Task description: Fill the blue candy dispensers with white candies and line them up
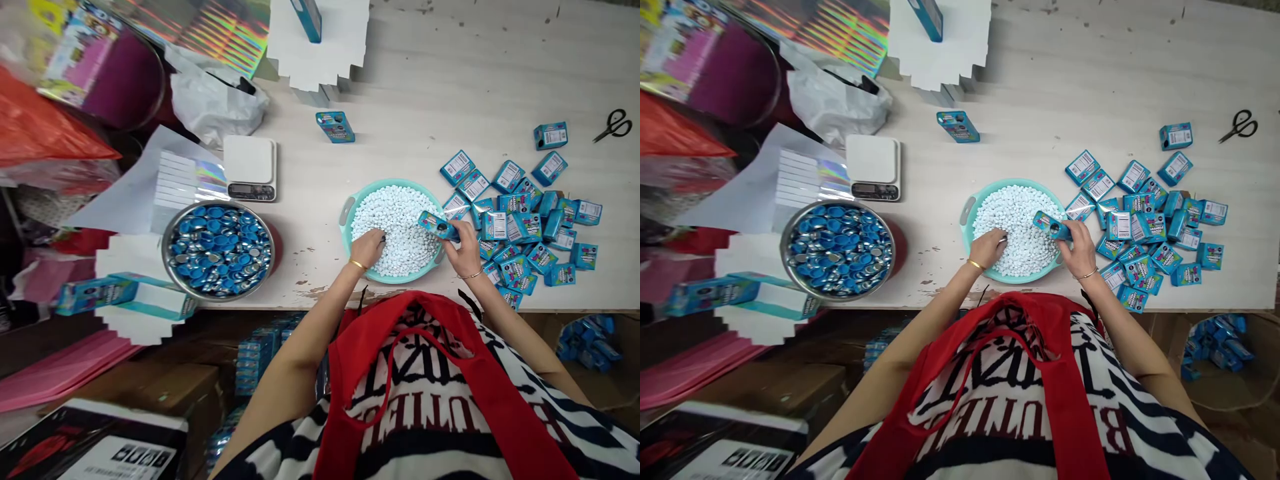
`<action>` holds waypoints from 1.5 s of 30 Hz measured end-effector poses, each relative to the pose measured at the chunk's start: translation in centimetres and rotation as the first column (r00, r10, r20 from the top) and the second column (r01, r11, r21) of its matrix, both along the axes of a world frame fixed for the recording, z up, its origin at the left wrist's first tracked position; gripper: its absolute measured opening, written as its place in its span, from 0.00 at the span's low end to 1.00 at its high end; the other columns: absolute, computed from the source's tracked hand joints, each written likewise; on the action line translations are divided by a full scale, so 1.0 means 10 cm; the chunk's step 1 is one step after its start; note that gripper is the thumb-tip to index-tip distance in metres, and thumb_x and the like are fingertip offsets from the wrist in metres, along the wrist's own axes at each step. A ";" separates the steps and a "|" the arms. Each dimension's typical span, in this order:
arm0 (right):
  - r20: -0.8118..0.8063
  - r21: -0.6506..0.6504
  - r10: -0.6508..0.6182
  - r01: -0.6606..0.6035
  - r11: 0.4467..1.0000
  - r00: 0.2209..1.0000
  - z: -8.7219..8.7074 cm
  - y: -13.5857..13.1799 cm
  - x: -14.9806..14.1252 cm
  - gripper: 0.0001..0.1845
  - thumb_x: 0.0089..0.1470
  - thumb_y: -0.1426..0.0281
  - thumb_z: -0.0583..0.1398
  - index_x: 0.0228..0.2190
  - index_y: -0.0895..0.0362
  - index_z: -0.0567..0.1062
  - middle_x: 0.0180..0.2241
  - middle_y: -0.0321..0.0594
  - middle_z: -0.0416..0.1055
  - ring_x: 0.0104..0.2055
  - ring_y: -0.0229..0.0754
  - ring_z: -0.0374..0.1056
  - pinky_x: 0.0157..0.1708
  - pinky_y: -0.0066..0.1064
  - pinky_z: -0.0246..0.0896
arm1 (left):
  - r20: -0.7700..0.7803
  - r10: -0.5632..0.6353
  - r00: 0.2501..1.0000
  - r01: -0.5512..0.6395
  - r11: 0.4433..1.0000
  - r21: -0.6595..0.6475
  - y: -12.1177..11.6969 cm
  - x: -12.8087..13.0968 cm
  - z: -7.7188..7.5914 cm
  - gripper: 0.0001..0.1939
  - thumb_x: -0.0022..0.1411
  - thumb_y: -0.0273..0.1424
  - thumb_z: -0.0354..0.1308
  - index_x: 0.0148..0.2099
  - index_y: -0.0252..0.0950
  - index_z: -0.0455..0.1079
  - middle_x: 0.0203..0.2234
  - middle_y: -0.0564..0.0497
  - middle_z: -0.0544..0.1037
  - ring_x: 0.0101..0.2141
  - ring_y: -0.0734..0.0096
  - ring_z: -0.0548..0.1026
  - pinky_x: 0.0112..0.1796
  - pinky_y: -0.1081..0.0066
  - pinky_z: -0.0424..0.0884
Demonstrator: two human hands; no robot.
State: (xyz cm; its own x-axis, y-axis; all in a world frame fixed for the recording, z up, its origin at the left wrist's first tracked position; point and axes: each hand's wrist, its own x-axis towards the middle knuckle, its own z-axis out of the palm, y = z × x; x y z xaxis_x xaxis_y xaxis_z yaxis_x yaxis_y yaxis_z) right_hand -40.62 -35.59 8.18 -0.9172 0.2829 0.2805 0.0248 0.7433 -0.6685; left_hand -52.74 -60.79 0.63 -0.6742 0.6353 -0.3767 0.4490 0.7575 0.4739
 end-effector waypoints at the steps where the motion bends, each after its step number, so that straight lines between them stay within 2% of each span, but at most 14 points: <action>1: -0.009 0.004 -0.010 0.010 1.000 1.000 0.00 0.00 0.00 0.18 0.59 0.65 0.60 0.51 0.52 0.69 0.45 0.47 0.73 0.49 0.53 0.70 0.49 0.50 0.70 | 0.036 0.014 0.999 -0.016 0.998 0.056 -0.03 -0.01 -0.03 0.13 0.67 0.31 0.51 0.52 0.38 0.69 0.48 0.44 0.76 0.51 0.59 0.73 0.48 0.63 0.69; 4: -0.003 0.018 -0.029 0.029 0.999 1.000 0.01 0.02 0.00 0.17 0.60 0.63 0.60 0.50 0.52 0.69 0.45 0.47 0.73 0.49 0.53 0.70 0.49 0.49 0.70 | 0.146 0.020 0.989 -0.053 0.973 0.224 -0.18 -0.07 -0.02 0.13 0.66 0.36 0.52 0.51 0.37 0.68 0.46 0.45 0.77 0.47 0.62 0.75 0.48 0.64 0.70; 7: 0.008 0.038 -0.020 0.019 0.999 1.000 0.00 0.05 0.04 0.17 0.60 0.64 0.60 0.51 0.53 0.69 0.46 0.47 0.73 0.49 0.53 0.70 0.50 0.49 0.70 | 0.177 0.011 0.984 -0.075 0.931 0.358 -0.31 -0.11 0.14 0.15 0.66 0.40 0.53 0.50 0.36 0.68 0.43 0.45 0.77 0.44 0.64 0.75 0.47 0.65 0.71; 13: 0.073 0.074 0.045 -0.051 0.996 0.996 0.00 0.00 0.06 0.18 0.59 0.69 0.58 0.51 0.53 0.70 0.47 0.48 0.73 0.51 0.54 0.69 0.51 0.50 0.68 | 0.049 -0.097 0.994 0.068 0.903 0.423 -0.29 -0.22 0.96 0.15 0.68 0.41 0.52 0.49 0.37 0.69 0.39 0.46 0.77 0.40 0.66 0.76 0.44 0.67 0.71; 16: 0.099 0.054 0.097 -0.102 0.993 0.990 0.02 -0.09 0.03 0.20 0.57 0.71 0.58 0.52 0.54 0.70 0.48 0.49 0.72 0.52 0.55 0.68 0.52 0.50 0.68 | -0.024 -0.230 0.973 0.226 0.920 0.321 -0.18 -0.30 1.42 0.14 0.69 0.38 0.51 0.50 0.37 0.69 0.42 0.46 0.78 0.42 0.66 0.76 0.44 0.67 0.71; 19: 0.097 0.034 0.137 -0.141 0.989 0.986 0.04 -0.19 0.00 0.21 0.57 0.73 0.57 0.53 0.53 0.70 0.49 0.49 0.72 0.52 0.55 0.68 0.53 0.50 0.67 | -0.100 -0.355 0.929 0.364 0.927 0.088 -0.02 -0.34 1.83 0.12 0.68 0.35 0.51 0.49 0.37 0.69 0.43 0.45 0.78 0.44 0.62 0.76 0.43 0.66 0.72; 23: 0.078 -0.008 0.175 -0.174 0.985 0.982 0.05 -0.30 -0.04 0.22 0.56 0.74 0.56 0.53 0.53 0.70 0.48 0.49 0.72 0.52 0.54 0.67 0.53 0.51 0.67 | -0.177 -0.463 0.868 0.424 0.879 -0.219 0.23 -0.24 2.31 0.10 0.68 0.29 0.48 0.46 0.36 0.70 0.39 0.44 0.77 0.41 0.59 0.76 0.38 0.65 0.72; 26: 0.068 -0.026 0.181 -0.180 0.983 0.981 0.05 -0.35 -0.06 0.20 0.58 0.72 0.56 0.52 0.53 0.70 0.48 0.48 0.73 0.52 0.53 0.68 0.53 0.50 0.67 | -0.216 -0.515 0.829 0.447 0.844 -0.297 0.36 -0.12 2.59 0.13 0.67 0.23 0.45 0.43 0.34 0.71 0.35 0.43 0.76 0.38 0.59 0.76 0.36 0.64 0.72; 29: 0.047 -0.029 0.170 -0.169 0.985 0.984 0.04 -0.36 -0.06 0.19 0.58 0.71 0.56 0.52 0.53 0.70 0.47 0.48 0.73 0.51 0.52 0.69 0.52 0.48 0.68 | -0.247 -0.528 0.812 0.460 0.841 -0.285 0.33 -0.11 2.71 0.13 0.68 0.23 0.44 0.42 0.34 0.71 0.34 0.43 0.75 0.38 0.59 0.76 0.35 0.65 0.71; 31: 0.020 -0.035 0.145 -0.145 0.989 0.989 0.04 -0.34 -0.05 0.18 0.58 0.71 0.56 0.51 0.53 0.70 0.47 0.48 0.73 0.50 0.52 0.70 0.52 0.48 0.68 | -0.277 -0.459 0.844 0.391 0.880 -0.269 0.18 -0.18 2.61 0.12 0.69 0.27 0.45 0.45 0.35 0.71 0.37 0.43 0.76 0.40 0.59 0.76 0.35 0.65 0.71; 33: 0.003 -0.052 0.103 -0.102 0.993 0.995 0.02 -0.28 -0.02 0.18 0.59 0.70 0.57 0.51 0.54 0.70 0.46 0.48 0.73 0.50 0.52 0.70 0.51 0.48 0.69 | -0.276 -0.345 0.897 0.275 0.925 -0.264 -0.05 -0.28 2.32 0.12 0.70 0.33 0.47 0.49 0.37 0.70 0.40 0.44 0.76 0.42 0.58 0.75 0.36 0.65 0.70; 37: -0.007 -0.091 0.007 -0.007 0.996 1.000 0.00 -0.10 0.03 0.18 0.58 0.67 0.59 0.50 0.53 0.70 0.46 0.47 0.73 0.49 0.53 0.70 0.50 0.49 0.69 | -0.100 -0.196 0.975 0.156 0.936 -0.317 -0.43 -0.33 1.32 0.13 0.69 0.34 0.49 0.50 0.37 0.70 0.44 0.43 0.76 0.44 0.57 0.75 0.39 0.64 0.70; 41: -0.027 -0.066 -0.055 0.053 0.996 0.998 0.00 0.05 0.06 0.18 0.58 0.63 0.61 0.50 0.53 0.70 0.45 0.47 0.73 0.49 0.53 0.70 0.50 0.50 0.69 | 0.035 -0.066 0.997 0.071 0.985 -0.159 -0.31 -0.09 0.44 0.13 0.69 0.32 0.48 0.51 0.36 0.70 0.48 0.41 0.76 0.50 0.58 0.73 0.47 0.64 0.69; 45: -0.001 -0.049 -0.076 0.076 0.996 0.997 0.05 0.07 0.05 0.19 0.59 0.60 0.62 0.49 0.53 0.70 0.44 0.47 0.73 0.47 0.53 0.71 0.48 0.49 0.69 | 0.109 0.055 0.993 -0.064 0.995 0.082 -0.06 0.09 0.11 0.14 0.68 0.31 0.49 0.53 0.35 0.68 0.51 0.41 0.75 0.52 0.60 0.72 0.52 0.64 0.68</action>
State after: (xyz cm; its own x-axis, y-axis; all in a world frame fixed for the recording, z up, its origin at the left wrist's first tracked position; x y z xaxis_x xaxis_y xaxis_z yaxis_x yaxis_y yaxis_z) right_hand -40.09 -34.85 8.63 -0.8919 0.3649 0.2672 0.0778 0.7057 -0.7042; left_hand -51.86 -61.35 1.71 -0.6710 0.6280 -0.3941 0.3479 0.7361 0.5807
